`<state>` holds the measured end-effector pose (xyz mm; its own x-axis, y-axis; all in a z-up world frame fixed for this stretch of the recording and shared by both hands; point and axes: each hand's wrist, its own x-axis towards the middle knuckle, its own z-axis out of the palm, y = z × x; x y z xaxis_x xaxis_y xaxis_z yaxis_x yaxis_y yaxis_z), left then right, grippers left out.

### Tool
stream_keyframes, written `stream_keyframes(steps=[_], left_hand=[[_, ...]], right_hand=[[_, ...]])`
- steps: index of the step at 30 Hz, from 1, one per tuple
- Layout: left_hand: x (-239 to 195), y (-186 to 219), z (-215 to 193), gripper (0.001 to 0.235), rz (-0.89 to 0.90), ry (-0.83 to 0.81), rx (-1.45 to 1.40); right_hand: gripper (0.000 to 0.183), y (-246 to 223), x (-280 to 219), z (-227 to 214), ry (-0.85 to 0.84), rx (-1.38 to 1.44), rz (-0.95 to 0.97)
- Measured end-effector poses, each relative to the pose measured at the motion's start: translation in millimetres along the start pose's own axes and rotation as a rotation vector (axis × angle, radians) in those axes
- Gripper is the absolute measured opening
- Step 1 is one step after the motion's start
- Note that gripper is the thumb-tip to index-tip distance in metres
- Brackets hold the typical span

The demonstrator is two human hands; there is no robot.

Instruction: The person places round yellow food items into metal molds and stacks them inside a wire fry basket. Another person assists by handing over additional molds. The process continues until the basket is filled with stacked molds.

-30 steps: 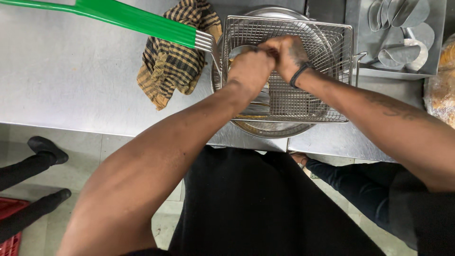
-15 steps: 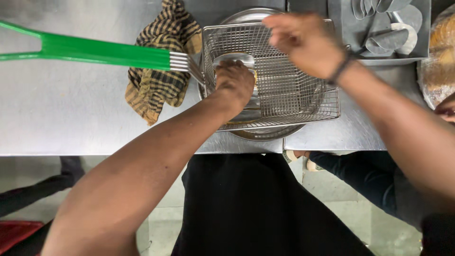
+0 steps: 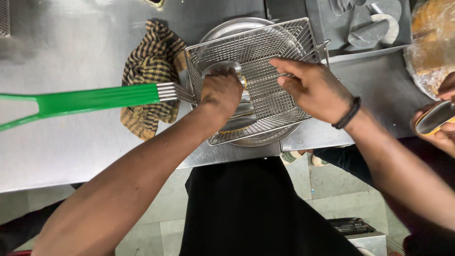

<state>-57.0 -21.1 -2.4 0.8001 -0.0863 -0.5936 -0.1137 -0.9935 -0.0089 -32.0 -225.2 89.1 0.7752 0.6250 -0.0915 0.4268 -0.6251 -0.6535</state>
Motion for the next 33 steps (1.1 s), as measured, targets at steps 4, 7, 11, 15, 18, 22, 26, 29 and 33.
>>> stream_keyframes(steps=[4, 7, 11, 15, 18, 22, 26, 29, 33], left_hand=[[2, -6, 6, 0.066, 0.089, 0.154, 0.171], [18, -7, 23, 0.069, 0.094, 0.205, 0.187], [20, -11, 40, 0.064, 0.013, 0.101, 0.031], [7, -10, 23, 0.056, 0.074, 0.259, 0.015], [-6, -7, 9, 0.059, 0.205, 0.313, 0.299], [-41, 22, -41, 0.056, 0.359, 0.434, 0.136], [-71, 63, -90, 0.047, 0.544, 0.619, 0.015], [-81, 91, -105, 0.041, 0.633, 0.589, -0.149], [-77, 120, -111, 0.044, 0.74, 0.611, -0.164]], right_hand=[[0.04, 18, -36, -4, 0.323, -0.094, -0.068], [0.05, 46, -59, -3, 0.471, -0.168, -0.058], [0.067, 67, -62, 16, 0.41, 0.063, 0.156], [0.064, 57, -83, 17, 0.623, 0.04, 0.142], [0.057, 38, -118, 15, 0.619, 0.006, 0.126], [0.045, 20, -154, -11, 0.605, -0.029, 0.143], [0.041, 32, -192, -58, 0.698, -0.279, 0.149], [0.044, 54, -228, -109, 0.676, -0.2, 0.229], [0.04, 89, -243, -163, 0.416, -0.486, 0.009]])
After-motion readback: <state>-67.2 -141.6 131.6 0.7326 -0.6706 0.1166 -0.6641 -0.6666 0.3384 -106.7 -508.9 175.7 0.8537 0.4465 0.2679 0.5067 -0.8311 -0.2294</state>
